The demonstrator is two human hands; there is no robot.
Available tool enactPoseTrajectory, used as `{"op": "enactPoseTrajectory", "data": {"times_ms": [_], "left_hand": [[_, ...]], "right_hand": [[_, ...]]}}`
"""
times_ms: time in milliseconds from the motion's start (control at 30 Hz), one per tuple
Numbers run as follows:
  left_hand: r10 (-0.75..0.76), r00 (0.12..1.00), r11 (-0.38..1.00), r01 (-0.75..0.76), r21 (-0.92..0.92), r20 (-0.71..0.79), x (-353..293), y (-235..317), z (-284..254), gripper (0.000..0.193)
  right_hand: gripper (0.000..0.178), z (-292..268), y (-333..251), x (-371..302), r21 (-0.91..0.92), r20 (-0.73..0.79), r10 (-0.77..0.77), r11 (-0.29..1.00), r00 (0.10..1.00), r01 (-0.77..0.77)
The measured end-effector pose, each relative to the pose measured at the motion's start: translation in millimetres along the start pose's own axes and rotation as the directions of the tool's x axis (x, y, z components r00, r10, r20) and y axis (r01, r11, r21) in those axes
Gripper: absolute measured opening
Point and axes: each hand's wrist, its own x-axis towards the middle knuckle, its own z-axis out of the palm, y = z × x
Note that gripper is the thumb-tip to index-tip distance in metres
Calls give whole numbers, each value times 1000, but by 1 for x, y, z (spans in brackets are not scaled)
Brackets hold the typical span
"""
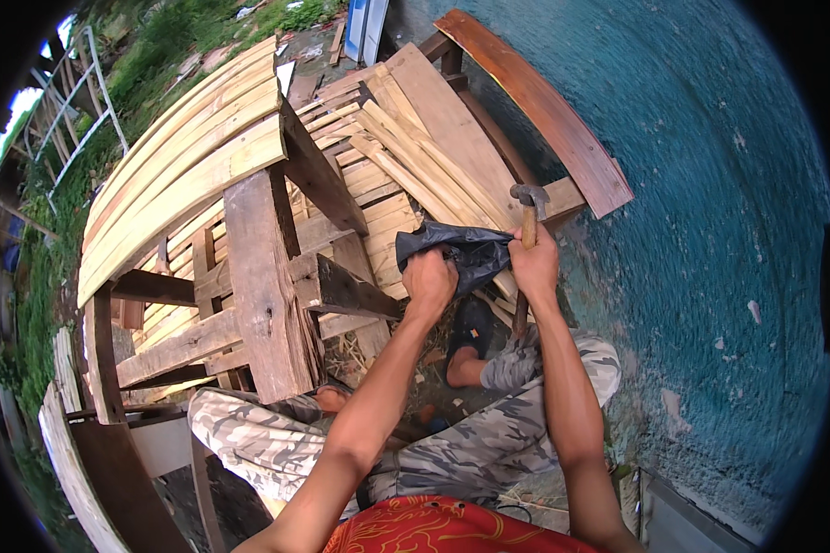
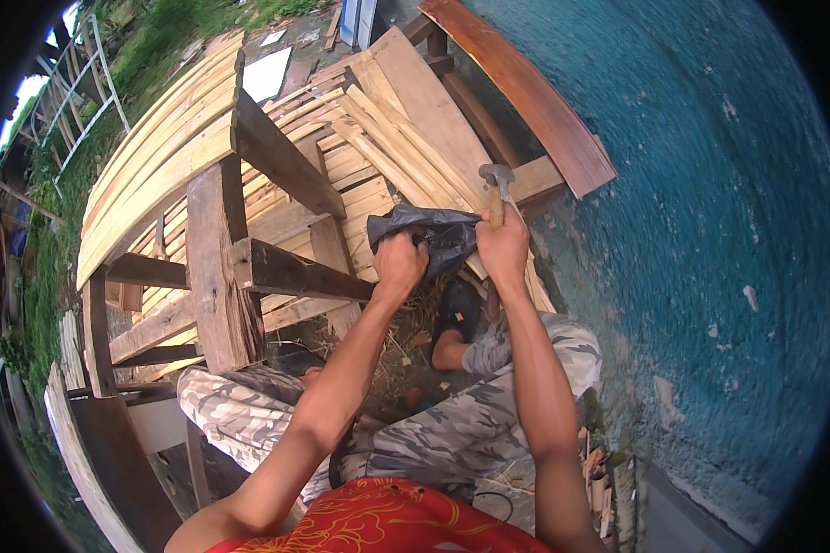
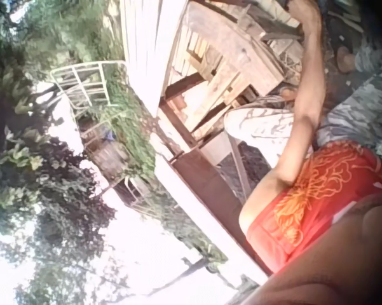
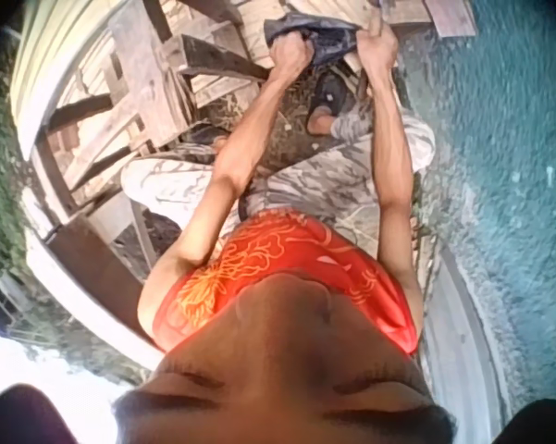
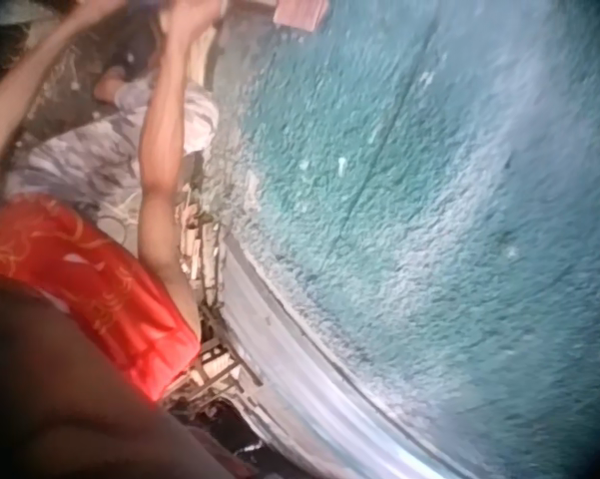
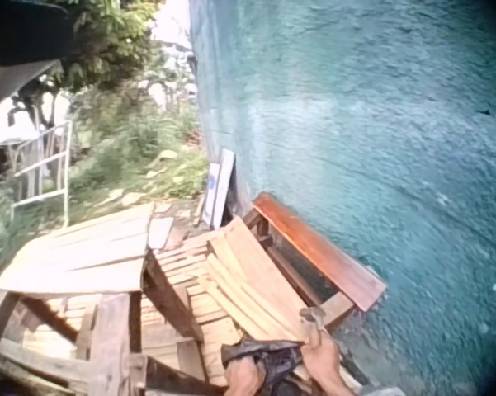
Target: The person assembles a wooden structure by placing thin wooden slats onto a frame and securing them with nails using a hammer. The person repeatedly picks up slats, positions them, and hammers nails to attach them.
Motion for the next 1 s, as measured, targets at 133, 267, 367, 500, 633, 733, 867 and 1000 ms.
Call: {"op": "enactPoseTrajectory", "data": {"times_ms": [133, 267, 367, 500, 633, 733, 867, 1000], "left_hand": [[-30, 999, 999, 30, 21, 10, 0, -4, 10, 27], [-34, 999, 997, 34, 66, 5, 4, -4, 16, 26], [-5, 1000, 997, 4, 73, 15, 10, -3, 17, 27], [23, 992, 993, -37, 111, 120, 22, -2, 19, 25], [89, 995, 976, -95, 195, 42, 25, 0, 25, 22], [72, 997, 967, -77, 244, 28, 27, 0, 29, 24], [-18, 985, 990, -6, 142, 169, 30, -2, 22, 22], [-20, 992, 1000, 23, -21, 124, 22, -2, 2, 18]], "right_hand": [[21, -1, 4, 3, 17, 16, 18, 1000, 1000, -18], [20, -1, 6, 5, 21, 29, 25, 999, 999, -26], [19, -2, 5, 5, 32, 36, 26, 999, 999, -27], [18, -1, 2, 6, 7, 25, 15, 1000, 1000, -16], [17, -1, 1, 6, 2, 23, 21, 1000, 1000, -21], [17, -1, 1, 7, -13, 21, 24, 1000, 999, -23], [18, -1, 1, 7, -1, 25, 29, 1000, 999, -29], [18, -1, 0, 6, -45, 13, 6, 999, 1000, -5]]}}
